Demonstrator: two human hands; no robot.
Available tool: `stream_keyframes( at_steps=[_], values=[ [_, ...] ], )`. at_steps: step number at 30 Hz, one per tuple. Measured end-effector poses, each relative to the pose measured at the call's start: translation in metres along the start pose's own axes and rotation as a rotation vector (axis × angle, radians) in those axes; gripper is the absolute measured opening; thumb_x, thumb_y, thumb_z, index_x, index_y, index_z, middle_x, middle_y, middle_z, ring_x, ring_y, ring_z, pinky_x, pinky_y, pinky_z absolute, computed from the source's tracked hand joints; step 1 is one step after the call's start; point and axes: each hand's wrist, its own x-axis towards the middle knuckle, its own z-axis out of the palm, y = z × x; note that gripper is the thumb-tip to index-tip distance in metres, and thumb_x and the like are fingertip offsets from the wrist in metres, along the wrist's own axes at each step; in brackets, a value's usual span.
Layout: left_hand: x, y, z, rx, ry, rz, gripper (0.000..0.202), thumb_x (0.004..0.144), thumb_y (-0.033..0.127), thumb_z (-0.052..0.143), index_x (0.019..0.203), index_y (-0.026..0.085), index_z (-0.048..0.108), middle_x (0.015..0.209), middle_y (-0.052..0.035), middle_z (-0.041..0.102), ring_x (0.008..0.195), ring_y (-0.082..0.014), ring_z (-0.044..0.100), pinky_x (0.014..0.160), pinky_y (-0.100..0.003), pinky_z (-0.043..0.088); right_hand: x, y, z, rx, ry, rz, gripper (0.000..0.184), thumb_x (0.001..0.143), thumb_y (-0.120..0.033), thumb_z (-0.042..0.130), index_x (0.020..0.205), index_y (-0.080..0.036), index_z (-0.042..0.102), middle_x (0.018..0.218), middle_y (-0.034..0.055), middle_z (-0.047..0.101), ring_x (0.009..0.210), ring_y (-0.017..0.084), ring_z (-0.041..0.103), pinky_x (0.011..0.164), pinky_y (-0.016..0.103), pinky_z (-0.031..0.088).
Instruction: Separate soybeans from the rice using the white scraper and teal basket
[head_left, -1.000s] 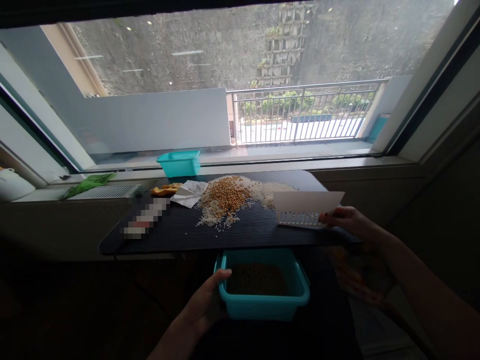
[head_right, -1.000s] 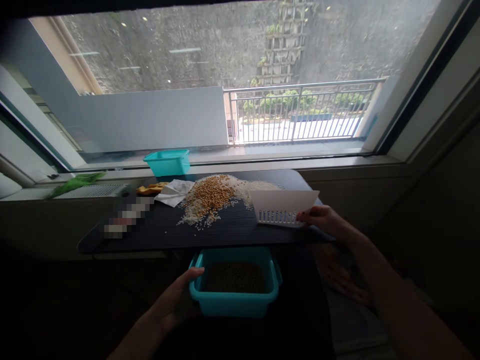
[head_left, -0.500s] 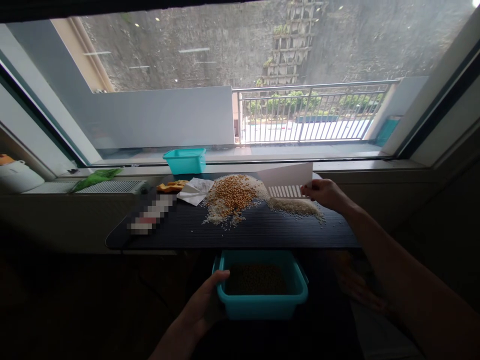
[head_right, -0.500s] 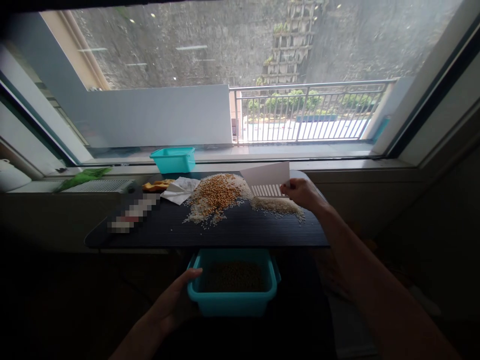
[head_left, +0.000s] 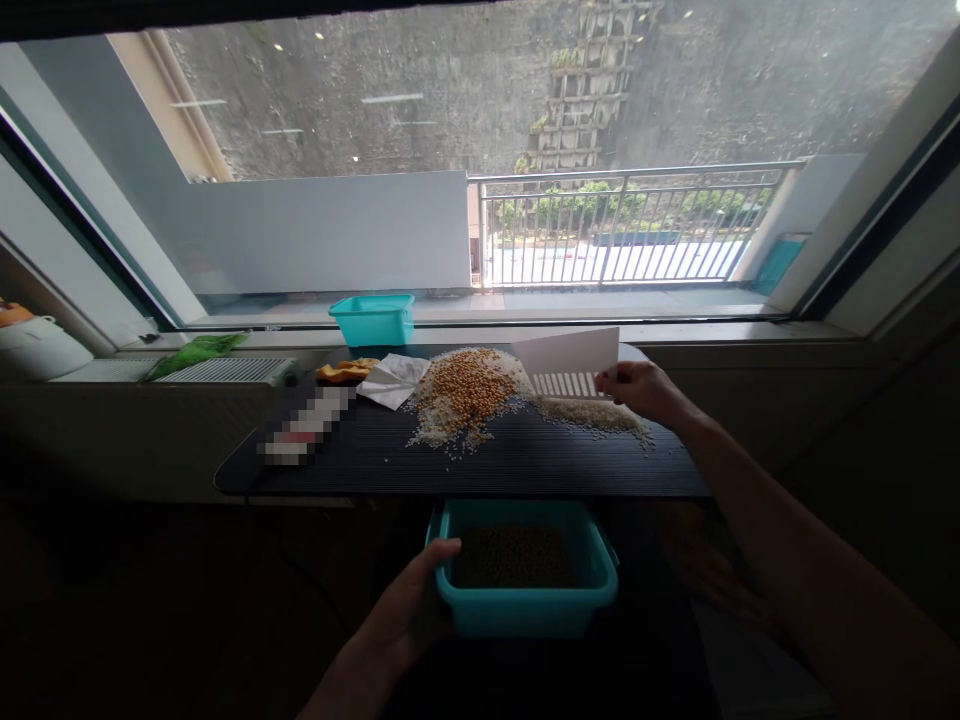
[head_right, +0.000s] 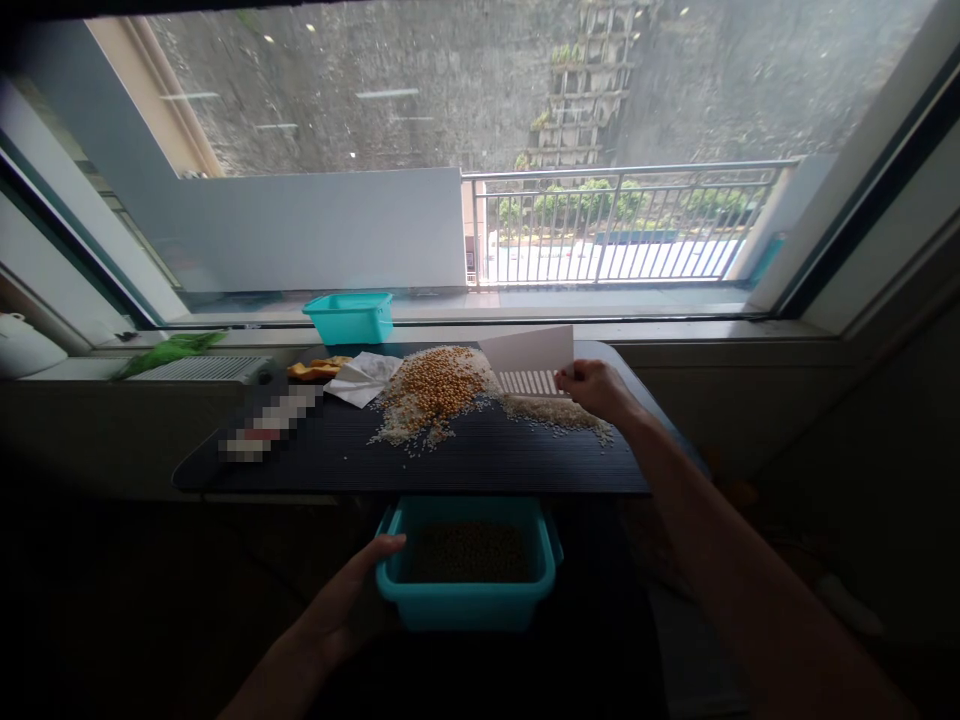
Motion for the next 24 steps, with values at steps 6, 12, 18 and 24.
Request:
stream_keyframes(
  at_steps=[6, 12, 18, 24],
  values=[
    [-0.001, 0.001, -0.001, 0.013, 0.018, 0.008, 0.050, 0.071, 0.038, 0.062, 0.114, 0.015, 0.050, 0.094, -0.0090, 0.064, 0.091, -0.0258, 0.061, 0.077, -0.036, 0.048, -0.009, 0.005, -0.005, 0.078, 0.013, 0.008, 0.034, 0.064, -0.048, 0.063, 0.073, -0.016, 0.066, 0.062, 0.0040, 0.063, 0.052, 0.014, 0.056, 0.051, 0.026, 0.047],
    [-0.003, 0.003, 0.002, 0.004, -0.012, 0.014, 0.048, 0.072, 0.036, 0.060, 0.114, 0.013, 0.051, 0.090, -0.0094, 0.065, 0.087, -0.0253, 0.062, 0.074, -0.034, 0.049, -0.017, -0.006, -0.002, 0.065, -0.007, 0.010, 0.034, 0.064, -0.048, 0.063, 0.072, -0.015, 0.064, 0.061, 0.0043, 0.062, 0.052, 0.014, 0.056, 0.049, 0.026, 0.045],
    [-0.003, 0.003, 0.002, 0.002, -0.018, 0.012, 0.047, 0.072, 0.036, 0.060, 0.113, 0.013, 0.052, 0.090, -0.0095, 0.066, 0.085, -0.0251, 0.063, 0.073, -0.034, 0.049, -0.023, -0.013, 0.002, -0.030, -0.023, -0.010, 0.037, 0.065, -0.051, 0.060, 0.069, -0.015, 0.063, 0.058, 0.0037, 0.061, 0.051, 0.014, 0.056, 0.048, 0.025, 0.043],
    [0.000, 0.002, 0.000, 0.012, -0.009, 0.009, 0.049, 0.072, 0.038, 0.060, 0.114, 0.014, 0.051, 0.092, -0.0088, 0.065, 0.086, -0.0250, 0.062, 0.074, -0.035, 0.049, -0.040, -0.012, -0.006, -0.074, -0.044, 0.049, 0.036, 0.066, -0.052, 0.059, 0.069, -0.016, 0.063, 0.059, 0.0033, 0.062, 0.053, 0.014, 0.056, 0.050, 0.024, 0.042]
  ],
)
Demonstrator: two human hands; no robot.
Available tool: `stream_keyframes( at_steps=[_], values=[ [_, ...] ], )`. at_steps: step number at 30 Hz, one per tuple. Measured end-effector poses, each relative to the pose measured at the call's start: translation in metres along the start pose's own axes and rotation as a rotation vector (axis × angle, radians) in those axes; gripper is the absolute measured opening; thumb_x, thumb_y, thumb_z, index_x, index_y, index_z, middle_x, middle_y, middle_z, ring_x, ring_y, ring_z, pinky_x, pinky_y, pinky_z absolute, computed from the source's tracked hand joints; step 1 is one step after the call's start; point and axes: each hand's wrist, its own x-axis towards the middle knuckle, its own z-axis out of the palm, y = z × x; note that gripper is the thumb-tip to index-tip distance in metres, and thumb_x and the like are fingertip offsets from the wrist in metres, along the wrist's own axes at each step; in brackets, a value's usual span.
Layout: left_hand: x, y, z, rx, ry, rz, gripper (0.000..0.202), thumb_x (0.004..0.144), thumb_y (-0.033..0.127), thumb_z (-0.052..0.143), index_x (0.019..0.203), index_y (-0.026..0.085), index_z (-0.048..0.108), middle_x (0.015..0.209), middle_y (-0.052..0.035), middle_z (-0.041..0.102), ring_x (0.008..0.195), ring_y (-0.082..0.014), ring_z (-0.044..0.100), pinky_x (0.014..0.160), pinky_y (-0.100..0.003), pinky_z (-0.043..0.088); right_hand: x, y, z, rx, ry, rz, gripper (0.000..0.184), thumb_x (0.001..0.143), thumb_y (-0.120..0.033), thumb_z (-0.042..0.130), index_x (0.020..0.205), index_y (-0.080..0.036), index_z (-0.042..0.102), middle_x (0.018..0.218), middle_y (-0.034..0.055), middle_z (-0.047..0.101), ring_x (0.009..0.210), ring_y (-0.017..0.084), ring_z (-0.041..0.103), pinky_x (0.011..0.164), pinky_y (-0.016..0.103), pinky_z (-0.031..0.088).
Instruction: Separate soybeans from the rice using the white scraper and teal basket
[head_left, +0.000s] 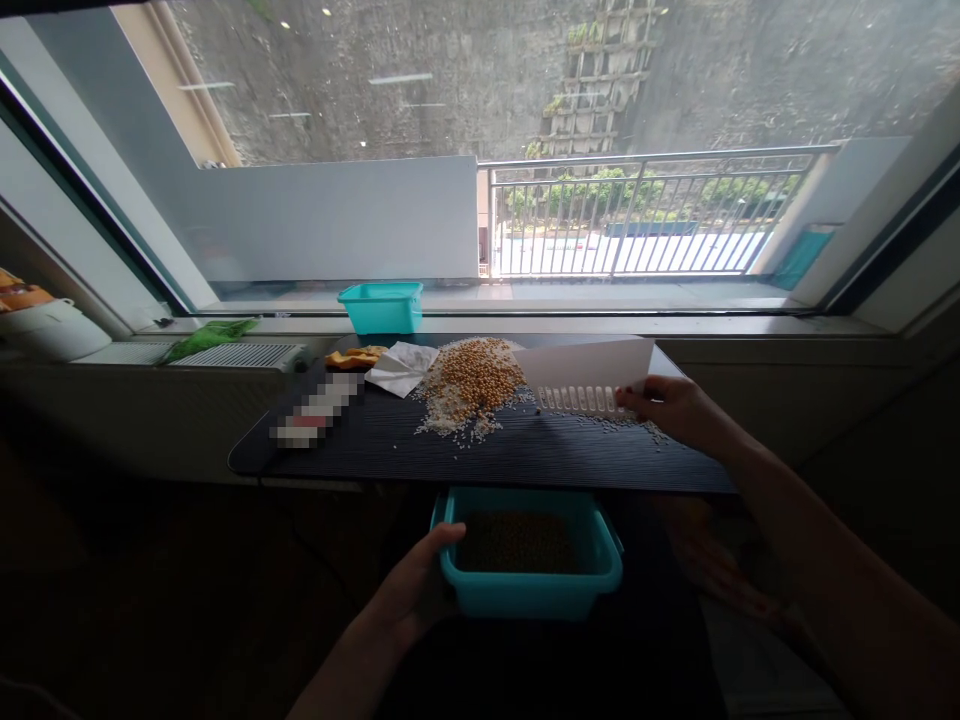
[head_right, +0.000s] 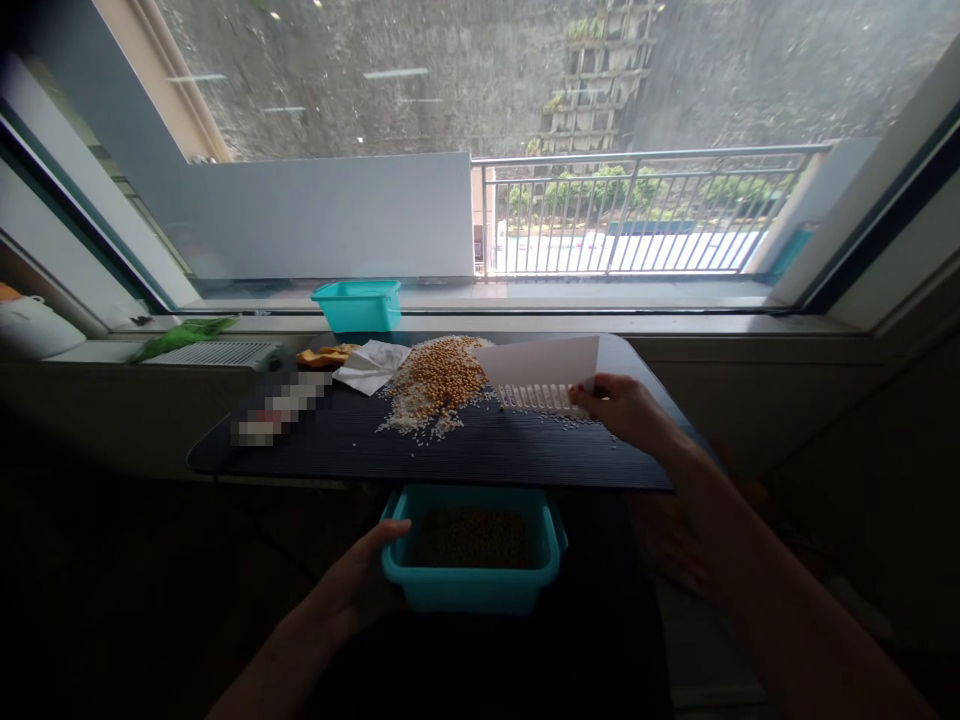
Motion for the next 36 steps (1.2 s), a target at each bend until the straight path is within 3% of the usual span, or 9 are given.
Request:
stream_keyframes(
  at_steps=[9, 18, 23, 29, 36],
  values=[
    [-0.004, 0.002, 0.003, -0.009, -0.015, -0.014, 0.047, 0.073, 0.036, 0.059, 0.114, 0.012, 0.051, 0.091, -0.0087, 0.066, 0.088, -0.0247, 0.061, 0.075, -0.033, 0.048, -0.002, -0.007, 0.012, 0.067, 0.044, -0.003, 0.037, 0.064, -0.054, 0.060, 0.067, -0.017, 0.062, 0.055, 0.0023, 0.060, 0.050, 0.013, 0.053, 0.048, 0.024, 0.040],
    [-0.001, 0.002, 0.000, -0.016, -0.055, 0.000, 0.049, 0.074, 0.036, 0.059, 0.116, 0.012, 0.050, 0.093, -0.0086, 0.065, 0.089, -0.0242, 0.061, 0.075, -0.032, 0.048, -0.015, -0.007, 0.008, 0.214, -0.035, 0.054, 0.040, 0.058, -0.056, 0.064, 0.067, -0.017, 0.064, 0.057, 0.0018, 0.060, 0.050, 0.012, 0.052, 0.049, 0.023, 0.042],
    [-0.004, 0.002, -0.002, -0.011, -0.026, 0.007, 0.051, 0.073, 0.037, 0.059, 0.117, 0.013, 0.049, 0.094, -0.0079, 0.065, 0.089, -0.0237, 0.061, 0.074, -0.032, 0.048, -0.025, -0.005, 0.029, 0.326, -0.042, 0.061, 0.041, 0.057, -0.054, 0.067, 0.071, -0.016, 0.065, 0.057, 0.0018, 0.061, 0.048, 0.012, 0.051, 0.049, 0.025, 0.044],
    [-0.010, 0.002, -0.011, -0.027, 0.049, 0.007, 0.051, 0.074, 0.037, 0.058, 0.118, 0.012, 0.049, 0.096, -0.0088, 0.065, 0.089, -0.0237, 0.061, 0.073, -0.032, 0.048, -0.060, -0.008, 0.048, 0.400, -0.198, 0.055, 0.038, 0.061, -0.051, 0.067, 0.071, -0.015, 0.067, 0.062, 0.0038, 0.064, 0.052, 0.013, 0.053, 0.050, 0.025, 0.045],
    [-0.021, 0.001, -0.025, -0.085, 0.072, 0.042, 0.056, 0.074, 0.036, 0.060, 0.122, 0.012, 0.044, 0.099, -0.0105, 0.065, 0.091, -0.0250, 0.061, 0.074, -0.033, 0.047, -0.066, -0.015, 0.060, 0.420, 0.001, 0.041, 0.037, 0.062, -0.051, 0.065, 0.073, -0.016, 0.067, 0.062, 0.0042, 0.064, 0.051, 0.014, 0.054, 0.048, 0.025, 0.044]
  ],
)
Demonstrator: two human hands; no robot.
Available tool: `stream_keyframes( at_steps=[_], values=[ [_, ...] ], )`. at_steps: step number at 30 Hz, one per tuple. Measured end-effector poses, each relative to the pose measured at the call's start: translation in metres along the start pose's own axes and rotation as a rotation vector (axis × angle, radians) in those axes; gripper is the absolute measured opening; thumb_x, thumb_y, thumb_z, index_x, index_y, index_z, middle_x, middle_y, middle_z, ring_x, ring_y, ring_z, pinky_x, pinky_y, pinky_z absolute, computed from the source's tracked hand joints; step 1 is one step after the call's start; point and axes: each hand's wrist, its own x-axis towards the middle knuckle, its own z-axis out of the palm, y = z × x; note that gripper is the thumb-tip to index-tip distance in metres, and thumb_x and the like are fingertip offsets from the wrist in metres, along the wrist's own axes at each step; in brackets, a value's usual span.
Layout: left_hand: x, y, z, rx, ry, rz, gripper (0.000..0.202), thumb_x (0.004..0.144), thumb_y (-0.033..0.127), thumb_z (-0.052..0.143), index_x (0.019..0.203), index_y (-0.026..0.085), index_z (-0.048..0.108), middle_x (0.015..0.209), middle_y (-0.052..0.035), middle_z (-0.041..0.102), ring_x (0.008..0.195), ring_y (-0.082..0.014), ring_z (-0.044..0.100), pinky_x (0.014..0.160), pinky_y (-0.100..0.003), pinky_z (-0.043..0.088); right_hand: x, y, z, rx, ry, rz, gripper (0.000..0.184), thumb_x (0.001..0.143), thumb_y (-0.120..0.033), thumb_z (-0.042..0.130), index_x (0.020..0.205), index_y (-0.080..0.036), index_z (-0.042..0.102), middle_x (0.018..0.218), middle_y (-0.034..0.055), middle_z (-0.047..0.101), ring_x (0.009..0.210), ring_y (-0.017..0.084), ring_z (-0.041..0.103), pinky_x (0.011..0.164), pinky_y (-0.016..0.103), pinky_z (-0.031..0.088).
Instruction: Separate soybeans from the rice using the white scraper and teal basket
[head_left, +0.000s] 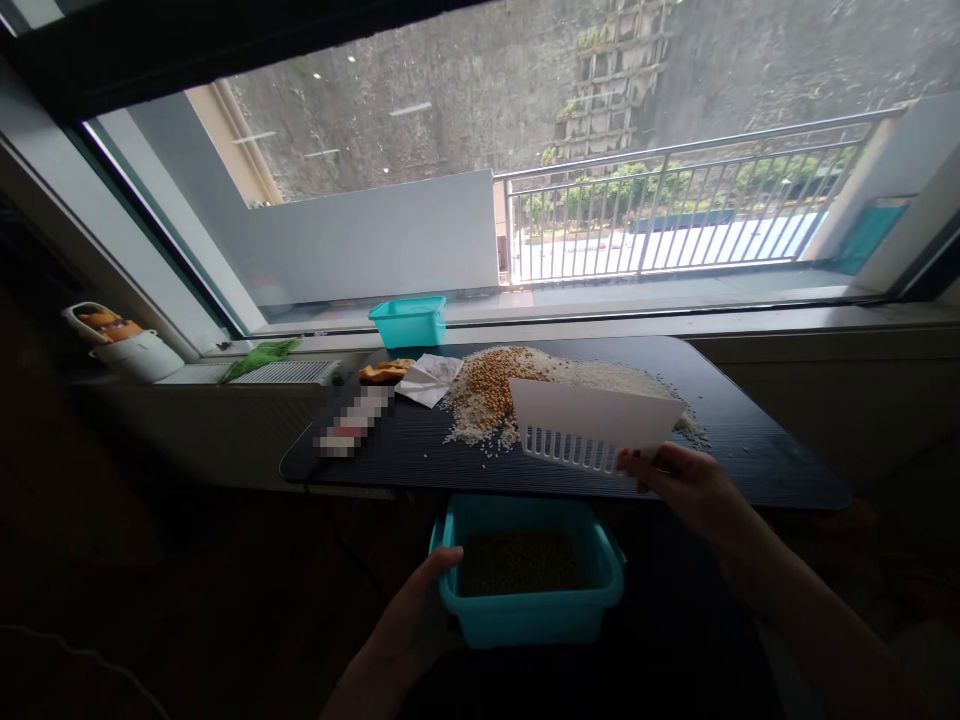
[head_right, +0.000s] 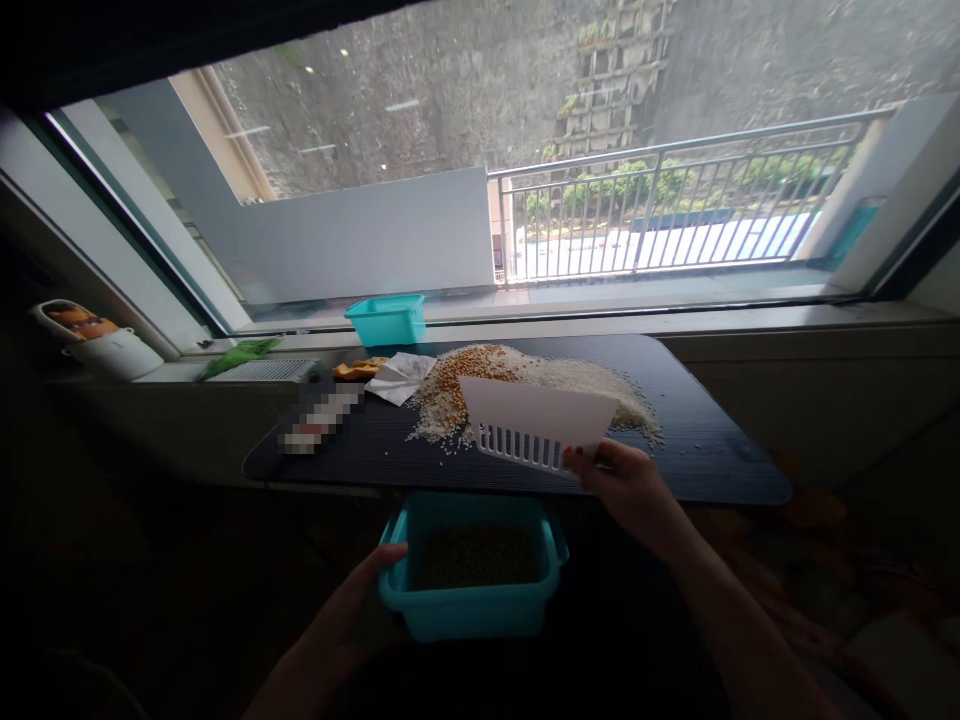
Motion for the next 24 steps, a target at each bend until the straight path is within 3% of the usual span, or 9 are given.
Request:
stream_keyframes(
  at_steps=[8, 17, 24],
  values=[
    [-0.005, 0.001, -0.010, -0.046, 0.018, 0.039, 0.061, 0.074, 0.036, 0.060, 0.127, 0.014, 0.039, 0.102, -0.0106, 0.064, 0.094, -0.0257, 0.060, 0.076, -0.034, 0.047, 0.020, -0.012, 0.032, -0.071, 0.100, -0.052, 0.033, 0.066, -0.048, 0.060, 0.067, -0.015, 0.065, 0.053, 0.0018, 0.059, 0.048, 0.013, 0.052, 0.047, 0.024, 0.040],
    [-0.005, 0.000, -0.006, -0.058, -0.017, 0.028, 0.061, 0.075, 0.035, 0.060, 0.128, 0.014, 0.038, 0.103, -0.0106, 0.064, 0.096, -0.0267, 0.059, 0.077, -0.034, 0.048, 0.010, -0.009, 0.020, -0.077, 0.067, -0.029, 0.035, 0.066, -0.050, 0.060, 0.068, -0.015, 0.066, 0.053, 0.0012, 0.059, 0.048, 0.013, 0.051, 0.047, 0.024, 0.040],
    [-0.007, -0.001, -0.005, -0.052, -0.014, 0.059, 0.060, 0.074, 0.033, 0.060, 0.127, 0.013, 0.040, 0.105, -0.0108, 0.063, 0.096, -0.0263, 0.059, 0.078, -0.034, 0.048, 0.004, -0.012, 0.025, -0.089, 0.070, -0.028, 0.037, 0.066, -0.051, 0.060, 0.068, -0.014, 0.066, 0.053, 0.0013, 0.059, 0.050, 0.013, 0.050, 0.046, 0.023, 0.039]
  ],
)
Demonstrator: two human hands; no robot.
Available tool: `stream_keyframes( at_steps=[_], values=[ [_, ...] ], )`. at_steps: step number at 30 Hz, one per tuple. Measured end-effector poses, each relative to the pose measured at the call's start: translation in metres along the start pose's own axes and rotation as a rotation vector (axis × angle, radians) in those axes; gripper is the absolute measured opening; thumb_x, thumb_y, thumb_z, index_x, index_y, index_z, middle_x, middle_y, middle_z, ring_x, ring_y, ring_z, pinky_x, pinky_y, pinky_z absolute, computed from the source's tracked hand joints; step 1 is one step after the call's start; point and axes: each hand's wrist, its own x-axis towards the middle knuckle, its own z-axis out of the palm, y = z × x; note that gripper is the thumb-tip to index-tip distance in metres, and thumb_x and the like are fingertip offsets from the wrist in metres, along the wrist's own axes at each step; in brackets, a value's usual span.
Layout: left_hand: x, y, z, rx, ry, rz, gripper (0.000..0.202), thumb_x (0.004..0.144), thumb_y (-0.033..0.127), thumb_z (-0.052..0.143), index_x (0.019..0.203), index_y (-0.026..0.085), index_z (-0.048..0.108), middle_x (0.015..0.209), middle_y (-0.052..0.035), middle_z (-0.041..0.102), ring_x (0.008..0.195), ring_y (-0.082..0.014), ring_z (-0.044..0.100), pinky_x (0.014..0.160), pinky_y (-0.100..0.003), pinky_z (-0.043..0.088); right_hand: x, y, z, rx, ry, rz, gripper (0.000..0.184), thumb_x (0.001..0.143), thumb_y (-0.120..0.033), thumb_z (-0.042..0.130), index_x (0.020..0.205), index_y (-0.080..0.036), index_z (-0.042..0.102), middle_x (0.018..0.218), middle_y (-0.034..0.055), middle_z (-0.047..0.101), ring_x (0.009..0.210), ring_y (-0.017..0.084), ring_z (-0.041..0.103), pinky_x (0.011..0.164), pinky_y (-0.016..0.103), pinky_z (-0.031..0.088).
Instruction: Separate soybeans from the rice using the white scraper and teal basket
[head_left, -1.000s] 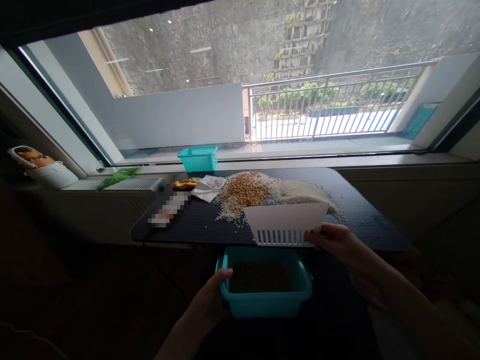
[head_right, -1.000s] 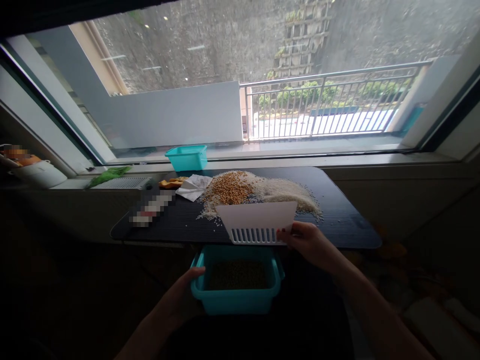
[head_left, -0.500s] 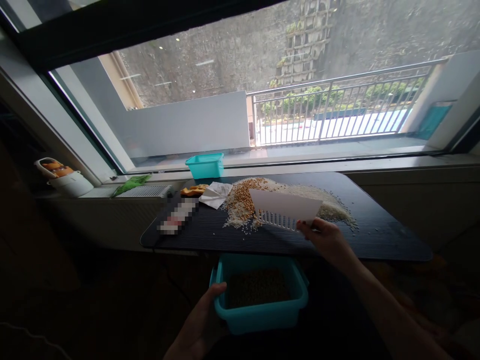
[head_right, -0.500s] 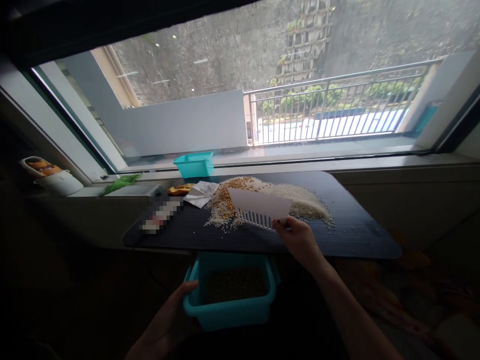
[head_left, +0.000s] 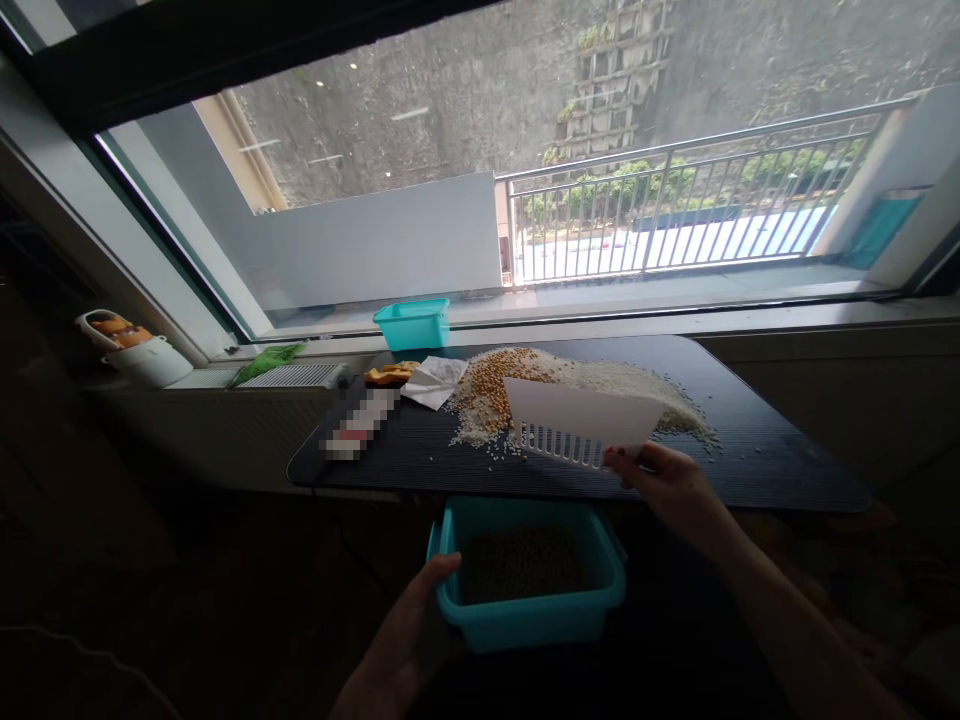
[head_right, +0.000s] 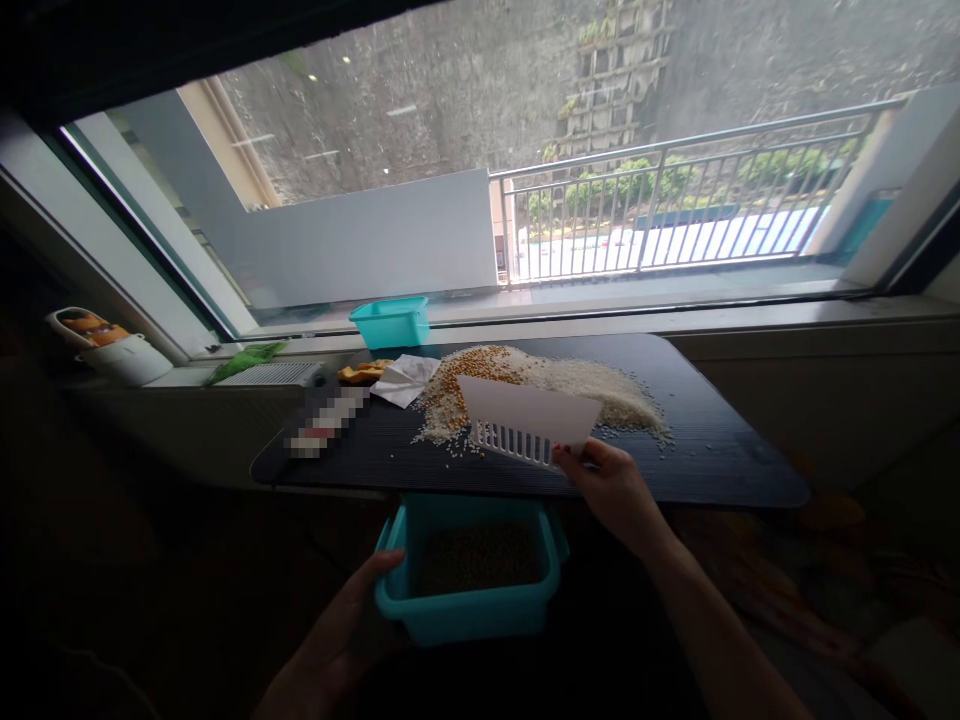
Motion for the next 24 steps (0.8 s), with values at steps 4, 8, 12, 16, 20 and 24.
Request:
stream_keyframes(
  at_steps=[4, 8, 12, 16, 20, 24],
  values=[
    [0.000, 0.001, 0.000, -0.014, 0.004, -0.002, 0.060, 0.074, 0.032, 0.060, 0.127, 0.014, 0.040, 0.106, -0.0105, 0.063, 0.096, -0.0258, 0.060, 0.078, -0.034, 0.048, -0.004, 0.007, -0.003, 0.004, -0.063, 0.012, 0.036, 0.068, -0.050, 0.059, 0.070, -0.014, 0.066, 0.057, 0.0021, 0.060, 0.052, 0.014, 0.052, 0.047, 0.023, 0.040],
    [0.001, 0.001, 0.000, -0.023, -0.014, -0.039, 0.059, 0.075, 0.032, 0.059, 0.126, 0.011, 0.041, 0.103, -0.0115, 0.064, 0.095, -0.0264, 0.060, 0.078, -0.034, 0.048, -0.009, 0.013, -0.007, 0.021, -0.129, 0.038, 0.034, 0.068, -0.048, 0.060, 0.073, -0.015, 0.067, 0.061, 0.0032, 0.063, 0.054, 0.014, 0.053, 0.049, 0.023, 0.042],
    [0.002, 0.000, 0.000, -0.015, -0.005, -0.031, 0.059, 0.075, 0.031, 0.060, 0.127, 0.010, 0.041, 0.100, -0.0112, 0.065, 0.095, -0.0263, 0.060, 0.078, -0.034, 0.048, -0.013, 0.007, -0.004, 0.040, -0.107, 0.042, 0.035, 0.067, -0.049, 0.061, 0.072, -0.015, 0.067, 0.060, 0.0038, 0.063, 0.051, 0.014, 0.052, 0.047, 0.024, 0.042],
    [0.001, 0.000, -0.002, -0.029, -0.025, -0.027, 0.060, 0.076, 0.031, 0.059, 0.128, 0.009, 0.040, 0.102, -0.0124, 0.065, 0.097, -0.0268, 0.060, 0.078, -0.034, 0.047, -0.019, -0.002, 0.000, 0.124, -0.253, 0.057, 0.037, 0.066, -0.050, 0.061, 0.072, -0.015, 0.067, 0.063, 0.0050, 0.065, 0.052, 0.014, 0.053, 0.047, 0.024, 0.044],
    [0.001, 0.001, -0.006, -0.023, -0.005, -0.014, 0.061, 0.076, 0.031, 0.058, 0.129, 0.010, 0.038, 0.104, -0.0122, 0.064, 0.099, -0.0270, 0.059, 0.079, -0.034, 0.047, -0.019, -0.009, 0.006, 0.110, -0.171, 0.033, 0.035, 0.067, -0.049, 0.061, 0.074, -0.015, 0.067, 0.066, 0.0054, 0.065, 0.054, 0.015, 0.054, 0.049, 0.025, 0.044],
    [0.002, 0.002, -0.007, -0.025, -0.008, -0.028, 0.060, 0.076, 0.032, 0.057, 0.128, 0.008, 0.039, 0.102, -0.0127, 0.065, 0.098, -0.0272, 0.059, 0.079, -0.034, 0.047, -0.013, -0.016, 0.020, 0.061, -0.127, -0.009, 0.034, 0.068, -0.048, 0.059, 0.068, -0.015, 0.066, 0.059, 0.0034, 0.063, 0.052, 0.014, 0.053, 0.047, 0.023, 0.041]
  ],
)
